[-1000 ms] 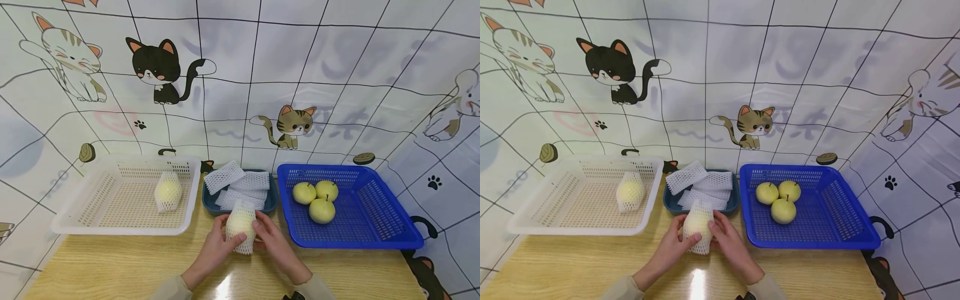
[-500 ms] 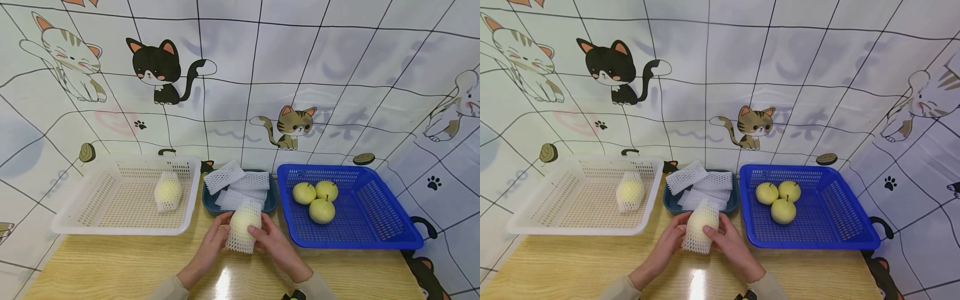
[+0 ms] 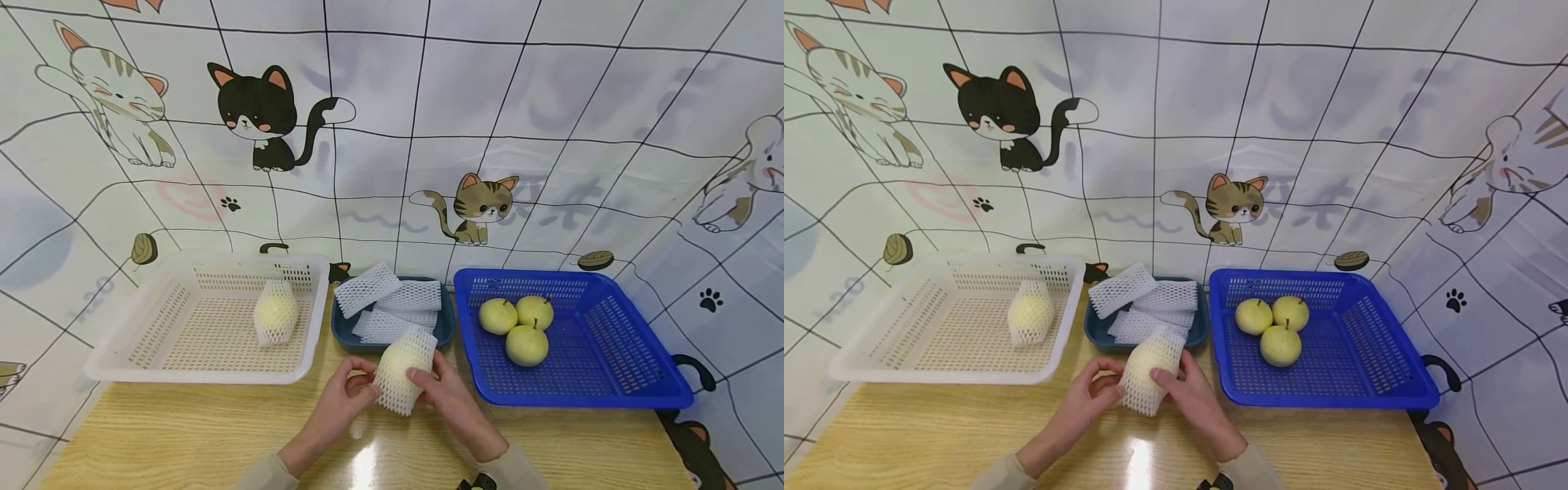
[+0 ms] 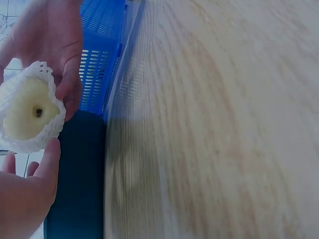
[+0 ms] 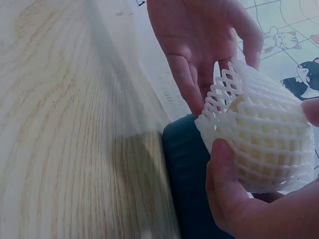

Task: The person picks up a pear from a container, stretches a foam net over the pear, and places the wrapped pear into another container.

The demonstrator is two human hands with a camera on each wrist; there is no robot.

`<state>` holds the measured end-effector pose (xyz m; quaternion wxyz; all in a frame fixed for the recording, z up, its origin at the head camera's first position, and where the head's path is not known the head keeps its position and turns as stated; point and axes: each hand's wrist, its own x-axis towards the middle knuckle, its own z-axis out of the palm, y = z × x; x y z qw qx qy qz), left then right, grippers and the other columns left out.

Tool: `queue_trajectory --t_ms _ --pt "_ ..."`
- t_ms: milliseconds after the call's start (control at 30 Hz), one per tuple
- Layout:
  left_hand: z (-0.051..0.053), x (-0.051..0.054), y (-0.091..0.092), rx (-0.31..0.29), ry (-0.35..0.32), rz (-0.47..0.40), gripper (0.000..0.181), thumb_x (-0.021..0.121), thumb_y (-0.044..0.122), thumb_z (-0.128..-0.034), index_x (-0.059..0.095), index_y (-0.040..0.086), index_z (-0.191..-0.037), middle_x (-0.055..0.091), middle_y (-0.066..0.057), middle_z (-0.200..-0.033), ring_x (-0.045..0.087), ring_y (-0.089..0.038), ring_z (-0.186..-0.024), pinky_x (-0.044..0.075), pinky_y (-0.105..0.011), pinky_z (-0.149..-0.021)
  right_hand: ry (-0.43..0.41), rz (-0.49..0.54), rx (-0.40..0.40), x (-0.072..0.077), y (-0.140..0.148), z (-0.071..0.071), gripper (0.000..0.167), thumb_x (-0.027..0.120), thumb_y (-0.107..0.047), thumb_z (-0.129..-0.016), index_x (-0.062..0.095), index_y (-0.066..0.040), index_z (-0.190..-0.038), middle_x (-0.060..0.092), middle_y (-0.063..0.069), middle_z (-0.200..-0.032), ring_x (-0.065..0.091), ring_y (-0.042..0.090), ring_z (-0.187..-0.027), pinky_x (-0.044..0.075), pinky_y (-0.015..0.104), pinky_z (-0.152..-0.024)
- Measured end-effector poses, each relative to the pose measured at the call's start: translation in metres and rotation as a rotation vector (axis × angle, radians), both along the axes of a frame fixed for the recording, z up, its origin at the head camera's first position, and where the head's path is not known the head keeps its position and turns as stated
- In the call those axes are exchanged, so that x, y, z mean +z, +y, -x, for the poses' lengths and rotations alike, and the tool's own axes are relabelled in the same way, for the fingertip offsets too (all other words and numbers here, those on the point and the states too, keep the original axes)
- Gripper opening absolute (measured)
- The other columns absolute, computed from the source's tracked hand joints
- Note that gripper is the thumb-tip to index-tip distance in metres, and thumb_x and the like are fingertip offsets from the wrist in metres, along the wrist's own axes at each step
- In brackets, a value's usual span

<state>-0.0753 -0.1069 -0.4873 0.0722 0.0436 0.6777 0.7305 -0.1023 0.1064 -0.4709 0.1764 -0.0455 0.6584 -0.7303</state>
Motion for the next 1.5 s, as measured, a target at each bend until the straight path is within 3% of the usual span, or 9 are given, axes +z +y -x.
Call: queue_trajectory --t_ms 267,500,767,900,1033,1133,1267,1367,1500 --pt "0.001 0.0 0.005 0.037 0.017 0.039 0.029 0.076 0.003 -0.089 0.059 -0.005 -0.112 0.061 -0.014 -0.111 0.065 -0.02 -0.099 0.055 -0.024 -0.083 -0.001 -0.001 0.001 0.003 0.0 0.0 0.067 0.063 -0.019 -0.1 0.031 0.001 -0.156 0.049 0.027 -0.139 0.063 0.028 -0.114 0.057 0.04 -0.091" --pt "0.0 -0.002 0.006 0.067 0.016 0.039 0.024 0.075 0.001 -0.0893 0.062 -0.007 -0.108 0.062 -0.009 -0.106 0.066 -0.017 -0.093 0.056 -0.023 -0.08 0.001 -0.015 0.01 0.004 -0.001 -0.002 0.074 0.068 -0.021 -0.097 0.029 -0.002 -0.156 0.049 0.027 -0.141 0.062 0.029 -0.115 0.056 0.045 -0.093" --pt "-0.004 -0.004 0.002 -0.074 0.06 0.099 0.018 0.075 0.002 -0.0906 0.065 -0.006 -0.103 0.066 -0.013 -0.1 0.066 -0.011 -0.086 0.056 -0.021 -0.077 0.021 -0.07 -0.068 0.007 -0.003 -0.004 0.073 0.069 -0.021 -0.094 0.034 0.0 -0.154 0.05 0.026 -0.14 0.059 0.032 -0.118 0.054 0.044 -0.095" --pt "-0.003 -0.003 0.002 -0.104 0.05 0.117 0.019 0.072 0.005 -0.0931 0.064 -0.004 -0.107 0.065 -0.011 -0.102 0.067 -0.012 -0.09 0.056 -0.024 -0.079 0.038 -0.096 -0.054 0.005 -0.001 -0.003 0.072 0.069 -0.021 -0.095 0.035 0.001 -0.154 0.052 0.026 -0.137 0.06 0.031 -0.117 0.054 0.041 -0.094" --pt "-0.002 -0.001 0.003 -0.021 0.016 0.099 0.02 0.065 0.01 -0.0988 0.062 -0.003 -0.114 0.066 -0.013 -0.112 0.067 -0.014 -0.1 0.054 -0.026 -0.086 0.053 -0.122 -0.023 0.003 0.001 -0.001 0.069 0.069 -0.022 -0.096 0.036 0.001 -0.152 0.053 0.025 -0.136 0.061 0.03 -0.115 0.053 0.037 -0.092" --pt "0.001 0.002 0.005 0.013 0.009 0.045 0.029 0.056 0.014 -0.1054 0.055 -0.003 -0.129 0.06 -0.018 -0.128 0.062 -0.022 -0.116 0.051 -0.037 -0.1 0.056 -0.139 -0.002 0.003 0.002 0.001 0.068 0.069 -0.023 -0.095 0.038 0.0 -0.151 0.052 0.024 -0.137 0.061 0.032 -0.116 0.053 0.037 -0.092" --pt "0.003 0.006 0.008 -0.083 -0.011 -0.04 0.052 0.041 0.025 -0.1117 0.032 -0.002 -0.155 0.039 -0.026 -0.152 0.047 -0.037 -0.137 0.042 -0.05 -0.111 0.049 -0.151 0.04 0.004 0.001 0.001 0.071 0.07 -0.027 -0.095 0.038 0.0 -0.153 0.049 0.023 -0.142 0.06 0.034 -0.118 0.054 0.04 -0.091" --pt "0.003 0.009 0.01 -0.156 -0.047 -0.058 0.062 0.034 0.034 -0.1124 0.016 0.002 -0.162 0.027 -0.026 -0.161 0.04 -0.038 -0.141 0.041 -0.045 -0.11 0.044 -0.15 0.069 0.005 0.001 0.0 0.069 0.066 -0.028 -0.099 0.037 0.001 -0.154 0.047 0.023 -0.142 0.061 0.032 -0.117 0.056 0.04 -0.09" --pt "0.002 0.011 0.014 -0.149 -0.079 -0.036 0.067 0.04 0.035 -0.111 0.012 0.004 -0.163 0.025 -0.024 -0.163 0.037 -0.036 -0.141 0.038 -0.041 -0.109 0.035 -0.097 0.1 0.006 0.003 -0.002 0.06 0.053 -0.027 -0.105 0.036 0.004 -0.154 0.048 0.025 -0.143 0.062 0.027 -0.114 0.056 0.04 -0.09"
